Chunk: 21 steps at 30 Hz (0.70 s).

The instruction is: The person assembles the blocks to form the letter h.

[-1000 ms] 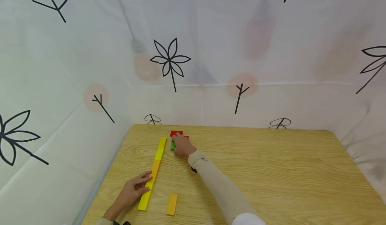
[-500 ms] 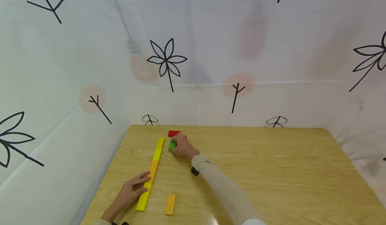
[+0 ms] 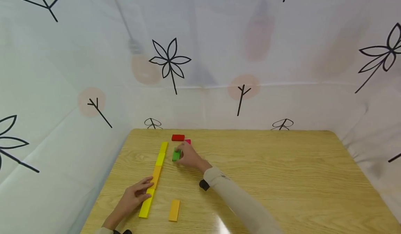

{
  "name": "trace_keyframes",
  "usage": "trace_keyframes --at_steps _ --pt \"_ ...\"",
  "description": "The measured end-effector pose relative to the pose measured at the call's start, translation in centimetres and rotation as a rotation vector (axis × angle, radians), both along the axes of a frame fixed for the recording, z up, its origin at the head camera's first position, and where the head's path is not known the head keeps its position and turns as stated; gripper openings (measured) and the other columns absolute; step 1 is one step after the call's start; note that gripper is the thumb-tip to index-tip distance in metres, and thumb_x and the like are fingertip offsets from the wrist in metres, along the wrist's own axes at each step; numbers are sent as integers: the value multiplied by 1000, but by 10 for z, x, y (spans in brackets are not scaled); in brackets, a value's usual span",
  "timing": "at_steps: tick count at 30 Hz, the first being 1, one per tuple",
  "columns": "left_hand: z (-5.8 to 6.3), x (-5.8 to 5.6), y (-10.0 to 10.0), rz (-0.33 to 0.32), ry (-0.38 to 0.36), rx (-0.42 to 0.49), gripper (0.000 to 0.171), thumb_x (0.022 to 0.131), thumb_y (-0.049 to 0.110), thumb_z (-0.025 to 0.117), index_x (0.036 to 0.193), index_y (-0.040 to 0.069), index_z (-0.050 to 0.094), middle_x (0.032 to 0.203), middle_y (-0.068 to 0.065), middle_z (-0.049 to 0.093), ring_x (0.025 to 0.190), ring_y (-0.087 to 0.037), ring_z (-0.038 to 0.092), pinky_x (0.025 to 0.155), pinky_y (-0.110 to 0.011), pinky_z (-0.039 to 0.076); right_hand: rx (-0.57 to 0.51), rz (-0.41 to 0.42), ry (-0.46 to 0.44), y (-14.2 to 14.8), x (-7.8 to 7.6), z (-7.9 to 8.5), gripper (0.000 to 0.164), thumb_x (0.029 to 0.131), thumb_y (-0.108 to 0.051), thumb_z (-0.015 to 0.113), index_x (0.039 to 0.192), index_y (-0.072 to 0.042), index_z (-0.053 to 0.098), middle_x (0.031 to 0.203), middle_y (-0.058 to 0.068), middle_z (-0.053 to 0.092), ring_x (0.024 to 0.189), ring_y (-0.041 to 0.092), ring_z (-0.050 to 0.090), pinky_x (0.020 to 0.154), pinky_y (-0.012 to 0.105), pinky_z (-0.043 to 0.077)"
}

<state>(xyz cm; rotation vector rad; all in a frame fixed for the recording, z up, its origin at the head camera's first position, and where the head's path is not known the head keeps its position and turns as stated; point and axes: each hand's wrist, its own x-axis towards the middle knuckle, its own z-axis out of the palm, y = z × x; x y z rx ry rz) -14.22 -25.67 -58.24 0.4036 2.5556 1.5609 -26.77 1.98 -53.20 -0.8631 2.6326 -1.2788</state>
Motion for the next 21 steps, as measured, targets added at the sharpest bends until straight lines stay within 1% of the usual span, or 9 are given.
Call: trace_keyframes --at_steps 5,7,12,14,16,19,21 --pt "2 0 0 -6 7 6 40 83 9 71 122 4 64 140 -9 49 128 -30 43 86 -23 50 -9 18 -9 5 8 -2 36 76 -7 79 109 1 65 108 11 51 77 15 53 69 23 48" --pt "3 1 0 -7 15 6 40 83 9 71 122 3 64 139 -11 49 128 -31 44 85 -23 50 -9 25 -17 7 11 -4 36 76 -7 79 108 0 65 107 10 51 76 16 54 69 22 48" --pt "3 1 1 -5 9 7 40 83 7 71 122 3 64 139 -10 49 128 -31 44 85 -23 50 -19 40 -25 12 18 -4 36 76 -8 80 108 -1 65 103 8 50 79 21 55 68 22 48" --pt "3 0 1 -7 6 13 40 83 7 71 123 3 64 140 -9 49 128 -30 44 85 -23 50 -28 47 -35 13 22 -3 36 75 -7 80 108 -1 65 102 7 49 78 20 56 68 23 49" --pt "2 -1 1 -13 29 11 40 83 7 71 122 2 63 139 -11 49 127 -32 44 85 -24 51 -38 55 -47 15 26 -1 37 75 -7 80 109 -1 64 103 8 49 78 17 56 67 23 50" --pt "2 -1 1 -3 22 11 40 82 7 72 122 3 64 139 -10 49 127 -31 45 85 -24 50 -41 69 -49 15 32 0 38 76 -7 79 110 -1 64 106 9 49 77 13 56 67 22 50" --pt "3 0 1 13 -1 10 40 82 6 72 122 4 64 139 -7 50 128 -28 44 85 -23 50 -41 80 -43 14 36 0 37 76 -7 79 110 -1 64 107 10 50 77 12 57 68 22 50"
